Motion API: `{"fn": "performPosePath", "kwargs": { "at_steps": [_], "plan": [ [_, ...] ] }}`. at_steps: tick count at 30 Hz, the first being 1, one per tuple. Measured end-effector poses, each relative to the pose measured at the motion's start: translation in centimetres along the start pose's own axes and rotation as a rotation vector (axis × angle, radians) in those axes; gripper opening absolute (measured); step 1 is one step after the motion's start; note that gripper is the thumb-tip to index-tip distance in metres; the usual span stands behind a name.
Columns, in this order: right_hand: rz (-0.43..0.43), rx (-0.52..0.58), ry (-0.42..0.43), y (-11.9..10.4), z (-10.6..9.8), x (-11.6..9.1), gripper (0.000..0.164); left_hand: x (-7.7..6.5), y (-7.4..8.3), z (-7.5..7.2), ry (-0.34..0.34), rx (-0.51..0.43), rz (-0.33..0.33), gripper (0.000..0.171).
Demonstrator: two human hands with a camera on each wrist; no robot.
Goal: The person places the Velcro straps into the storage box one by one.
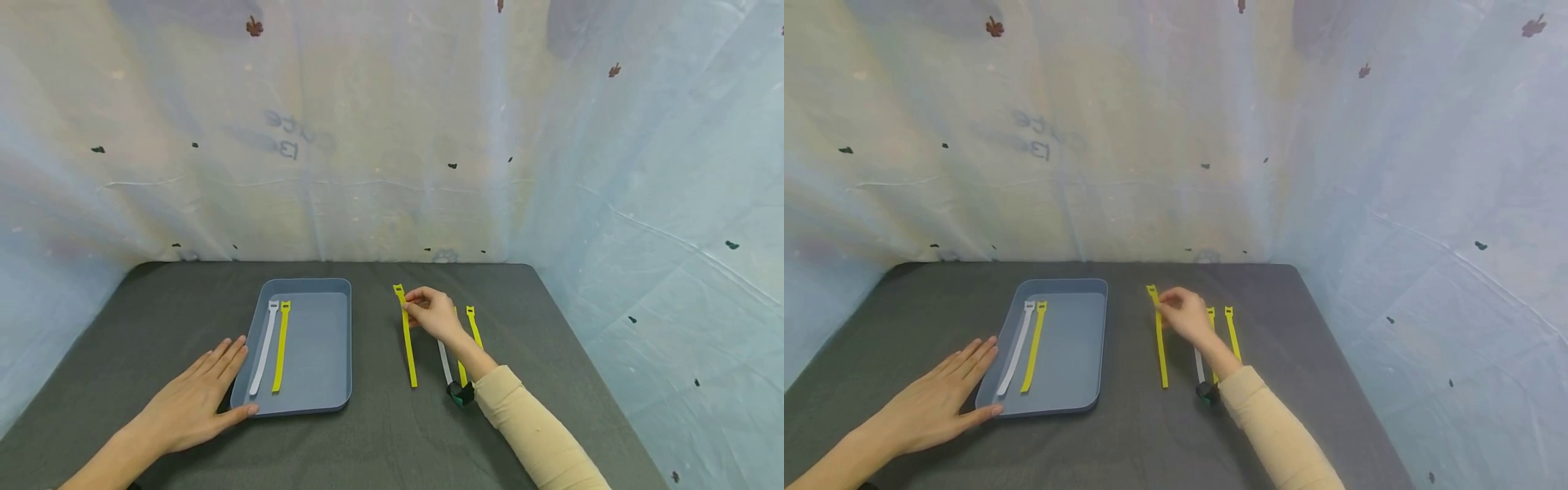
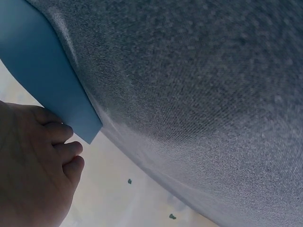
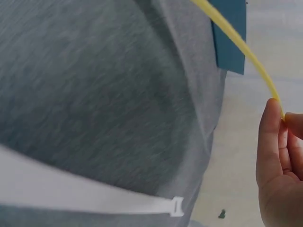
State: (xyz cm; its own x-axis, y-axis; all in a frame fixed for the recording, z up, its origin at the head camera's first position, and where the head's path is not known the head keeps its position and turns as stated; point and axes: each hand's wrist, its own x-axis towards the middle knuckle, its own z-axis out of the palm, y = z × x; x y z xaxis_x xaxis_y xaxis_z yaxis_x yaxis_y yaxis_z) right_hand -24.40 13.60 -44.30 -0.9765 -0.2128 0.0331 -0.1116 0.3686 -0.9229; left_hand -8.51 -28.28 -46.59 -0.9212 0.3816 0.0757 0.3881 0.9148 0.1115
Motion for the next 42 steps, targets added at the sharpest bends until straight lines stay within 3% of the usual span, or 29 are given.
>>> {"fn": "performPosePath", "kwargs": {
  "at_steps": [14,24,39,42],
  "plan": [
    [-0.034,0.057,-0.031,-2.9,2.2,0.0,0.021,0.0,0.0,0.1,-0.001,0.000,-0.002,0.103],
    [-0.060,0.143,-0.085,-7.9,3.3,-1.5,0.018,0.0,-0.1,0.2,0.002,0.005,0.000,0.103],
    [-0.061,0.232,-0.110,-9.9,6.3,-0.8,0.019,-0.1,0.0,0.1,0.003,0.004,-0.001,0.103],
    [-0.064,0.250,-0.123,-9.2,7.1,-0.1,0.018,-0.1,0.1,0.1,0.005,0.008,-0.004,0.103]
  ]
}}
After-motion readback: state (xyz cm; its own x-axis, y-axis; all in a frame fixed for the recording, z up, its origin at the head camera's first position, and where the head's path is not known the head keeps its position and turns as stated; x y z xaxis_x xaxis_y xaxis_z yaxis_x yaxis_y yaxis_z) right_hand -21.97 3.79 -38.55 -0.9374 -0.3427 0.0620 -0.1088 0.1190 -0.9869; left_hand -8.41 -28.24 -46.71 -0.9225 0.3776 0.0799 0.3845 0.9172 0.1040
